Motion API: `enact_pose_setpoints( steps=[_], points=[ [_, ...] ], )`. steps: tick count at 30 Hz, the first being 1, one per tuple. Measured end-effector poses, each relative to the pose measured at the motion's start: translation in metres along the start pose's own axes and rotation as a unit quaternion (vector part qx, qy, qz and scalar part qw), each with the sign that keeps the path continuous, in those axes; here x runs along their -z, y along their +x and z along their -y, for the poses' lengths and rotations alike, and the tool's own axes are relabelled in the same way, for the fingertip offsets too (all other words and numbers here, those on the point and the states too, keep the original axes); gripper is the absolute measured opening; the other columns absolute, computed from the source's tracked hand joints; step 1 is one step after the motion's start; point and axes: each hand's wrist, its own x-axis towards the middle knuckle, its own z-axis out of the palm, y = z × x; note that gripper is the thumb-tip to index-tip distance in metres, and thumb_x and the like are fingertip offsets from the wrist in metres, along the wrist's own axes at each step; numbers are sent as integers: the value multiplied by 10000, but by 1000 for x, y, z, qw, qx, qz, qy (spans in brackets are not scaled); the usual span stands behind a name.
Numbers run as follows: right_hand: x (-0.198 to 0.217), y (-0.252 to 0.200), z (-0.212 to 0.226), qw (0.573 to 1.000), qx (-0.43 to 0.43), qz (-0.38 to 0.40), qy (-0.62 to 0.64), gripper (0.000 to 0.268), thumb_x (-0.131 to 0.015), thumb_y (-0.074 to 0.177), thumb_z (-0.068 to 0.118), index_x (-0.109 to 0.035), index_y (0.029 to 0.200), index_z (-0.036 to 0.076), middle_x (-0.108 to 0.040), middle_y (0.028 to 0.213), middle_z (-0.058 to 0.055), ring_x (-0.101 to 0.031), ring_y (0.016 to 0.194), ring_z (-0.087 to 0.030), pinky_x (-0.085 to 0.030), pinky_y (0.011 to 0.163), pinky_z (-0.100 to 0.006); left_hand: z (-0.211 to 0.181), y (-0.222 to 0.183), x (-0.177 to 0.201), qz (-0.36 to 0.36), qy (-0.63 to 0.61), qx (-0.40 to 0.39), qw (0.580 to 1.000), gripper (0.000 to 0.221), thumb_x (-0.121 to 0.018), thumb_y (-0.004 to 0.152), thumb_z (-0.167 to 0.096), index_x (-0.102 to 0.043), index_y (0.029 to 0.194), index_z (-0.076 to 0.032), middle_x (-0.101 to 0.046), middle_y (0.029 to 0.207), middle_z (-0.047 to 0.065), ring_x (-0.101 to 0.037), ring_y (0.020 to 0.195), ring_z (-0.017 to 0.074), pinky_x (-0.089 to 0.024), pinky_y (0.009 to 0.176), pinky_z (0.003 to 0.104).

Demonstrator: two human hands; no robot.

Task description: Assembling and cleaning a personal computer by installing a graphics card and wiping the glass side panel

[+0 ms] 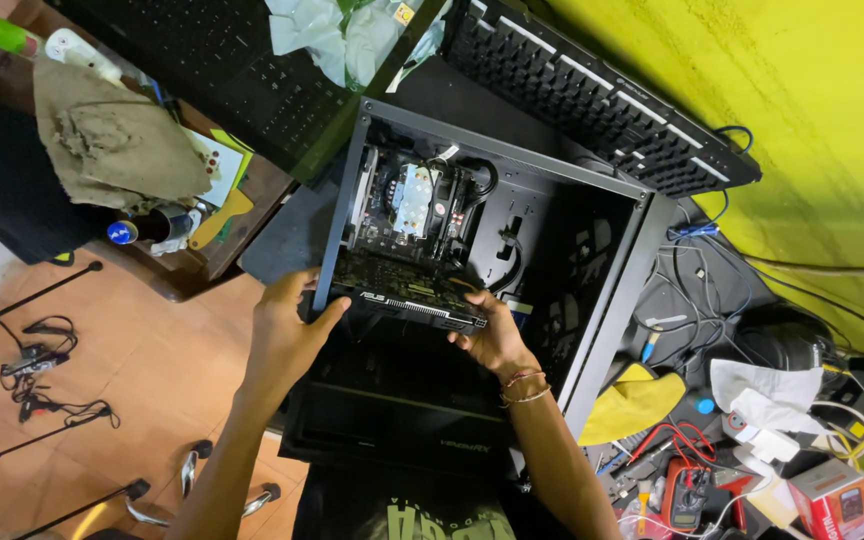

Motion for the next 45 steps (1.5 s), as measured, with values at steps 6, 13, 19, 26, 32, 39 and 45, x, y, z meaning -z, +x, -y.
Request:
enact_pose_setpoints(
  steps=[6, 13, 19, 26, 32, 39, 45],
  points=[
    [-15, -17, 8, 1000, 12, 2, -13, 302, -543, 740, 248, -467, 797, -38, -532, 650, -223, -585, 436, -329, -446, 271, -238, 7, 1, -5, -7, 12, -29, 999, 401, -742, 658, -200, -591, 967, 7, -605, 880, 151, -598, 859, 279, -500, 704, 329],
    [-15, -14, 5, 1000, 18, -7, -21, 305, -536, 745, 253, -476, 789, -43, -545, 644, -222, -589, 434, -309, -437, 276, -234, 5, 1, -6, -22, -13, -17, 1000, 404, -748, 626, -138, -578, 945, 44, -583, 820, 179, -597, 805, 316, -511, 660, 324],
    [-7, -5, -2, 999, 29, -13, -32, 312, -543, 742, 273, -490, 767, -34, -553, 624, -206, -594, 435, -287, -423, 276, -228, 10, 3, -9, -22, -31, -19, 999, 407, -753, 619, -125, -573, 941, 48, -573, 815, 171, -599, 792, 308, -515, 657, 321],
    [24, 21, -19, 998, 26, -34, -48, 337, -537, 746, 277, -509, 815, -52, -560, 622, -194, -597, 459, -278, -486, 319, -265, 17, 3, -10, -39, -62, -21, 997, 405, -758, 580, -90, -576, 919, 36, -572, 784, 177, -603, 762, 311, -511, 655, 320],
    [6, 6, -30, 994, 61, -72, -49, 442, -517, 765, 315, -490, 969, -77, -567, 664, -201, -607, 514, -288, -540, 400, -313, 20, 5, -8, -35, -93, -17, 995, 394, -762, 581, -92, -580, 910, 25, -580, 766, 159, -605, 738, 294, -513, 646, 306],
    [-4, -9, -34, 988, 116, -65, -79, 655, -493, 767, 251, -208, 1313, 29, -534, 733, -192, -608, 580, -280, -562, 477, -353, 20, 3, 0, -9, -117, -23, 993, 342, -746, 601, -90, -578, 877, 20, -579, 748, 167, -615, 720, 298, -515, 625, 323],
    [-3, -8, -36, 980, 142, -72, -118, 645, -489, 757, 269, -233, 1304, 42, -540, 755, -185, -603, 608, -260, -558, 495, -336, 27, 2, -1, -5, -126, -22, 992, 348, -760, 595, -112, -579, 864, 11, -581, 735, 141, -621, 699, 262, -520, 625, 300]
  ],
)
